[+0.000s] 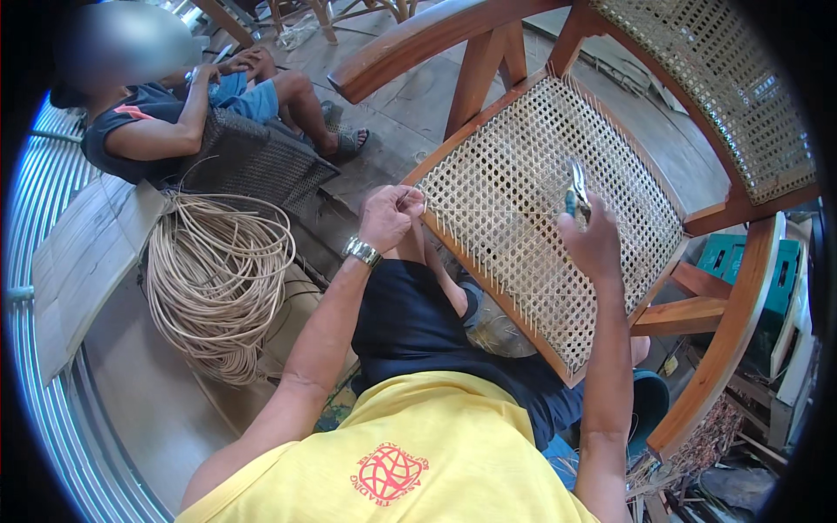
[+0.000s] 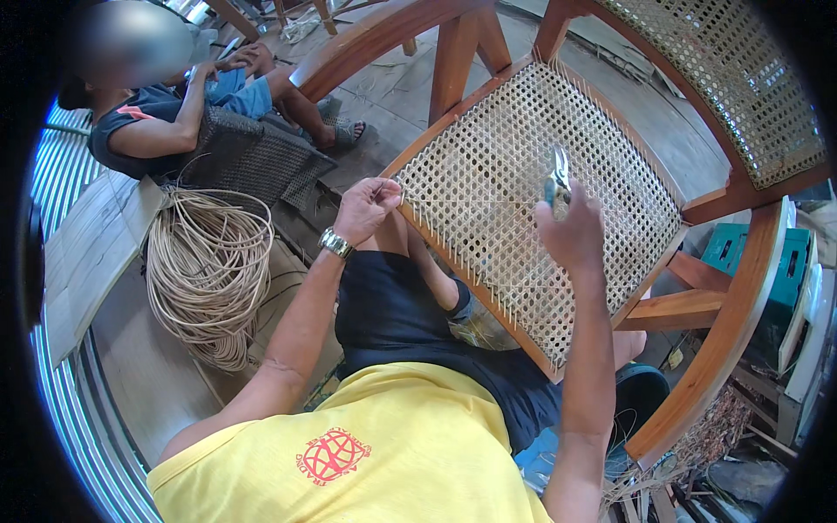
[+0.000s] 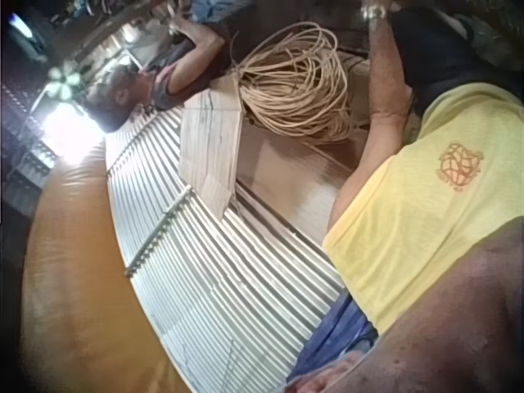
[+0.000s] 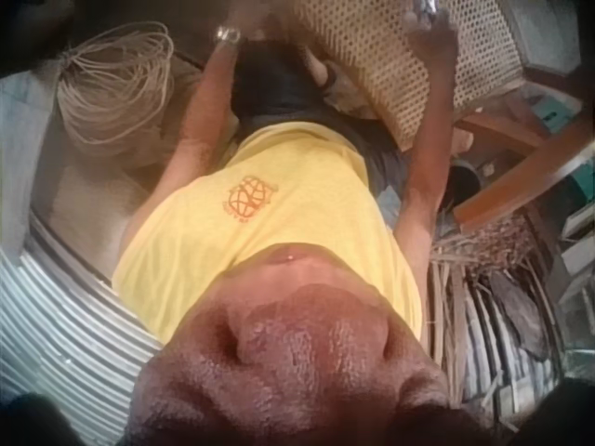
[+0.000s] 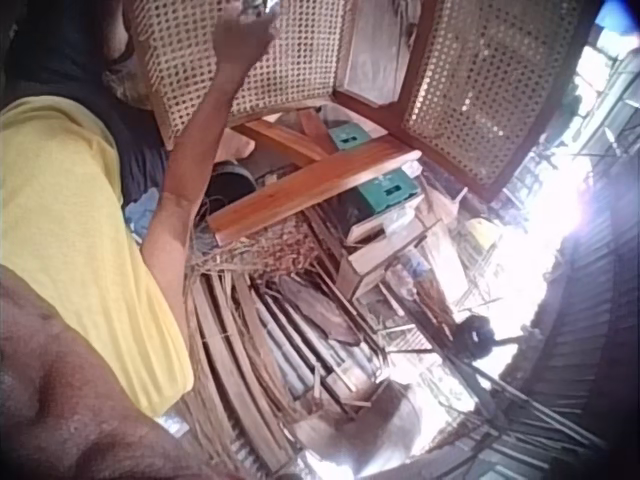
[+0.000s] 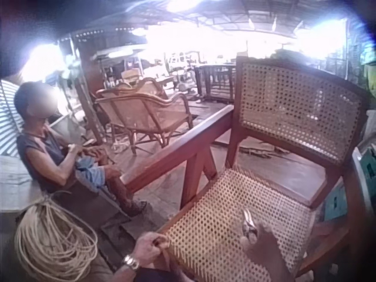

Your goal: Repairing a wicker chair by weaving and trimming the seat material.

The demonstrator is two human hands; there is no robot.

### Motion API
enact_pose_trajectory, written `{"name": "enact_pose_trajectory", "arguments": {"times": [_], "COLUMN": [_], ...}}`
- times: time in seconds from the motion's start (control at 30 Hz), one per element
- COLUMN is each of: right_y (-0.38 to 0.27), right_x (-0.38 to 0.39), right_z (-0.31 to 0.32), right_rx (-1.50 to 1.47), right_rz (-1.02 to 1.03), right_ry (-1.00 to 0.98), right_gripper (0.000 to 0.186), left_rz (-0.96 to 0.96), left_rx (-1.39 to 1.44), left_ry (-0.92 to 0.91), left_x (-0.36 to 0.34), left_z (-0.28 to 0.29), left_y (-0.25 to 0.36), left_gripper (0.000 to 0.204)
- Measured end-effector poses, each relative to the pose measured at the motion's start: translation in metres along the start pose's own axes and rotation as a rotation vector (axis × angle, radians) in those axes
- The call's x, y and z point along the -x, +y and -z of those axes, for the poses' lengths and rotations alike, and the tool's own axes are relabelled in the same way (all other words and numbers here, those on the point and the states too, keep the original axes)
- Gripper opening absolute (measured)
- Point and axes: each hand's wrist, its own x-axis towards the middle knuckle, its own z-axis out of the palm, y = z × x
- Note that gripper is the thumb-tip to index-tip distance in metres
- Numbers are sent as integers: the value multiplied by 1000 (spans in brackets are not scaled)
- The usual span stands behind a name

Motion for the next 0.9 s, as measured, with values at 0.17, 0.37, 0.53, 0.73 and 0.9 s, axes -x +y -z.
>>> {"name": "enact_pose_trajectory", "arguments": {"times": [0.17,0.37,0.53,0.73,0.9], "right_y": [12,26,102,195,239], "right_x": [50,173,261,326,292], "right_z": [8,46,53,84,119], "right_rx": [-1233,-1154,-1227,-1174,-965], "right_rz": [-93,-309,-354,-567,-538], "right_ry": [-82,-233,-94,450,519], "right_gripper": [54,55,60,49,54], "left_rz": [-90,-311,-100,-199,-668], "left_rx": [18,-315,30,-198,-319], "left_ry": [-36,21,-66,-386,-590], "left_x": [2,0,22,16,0], "left_z": [5,-8,-17,-110,-191], "left_y": [21,41,46,163,188], "left_gripper": [30,30,20,27,27]}}
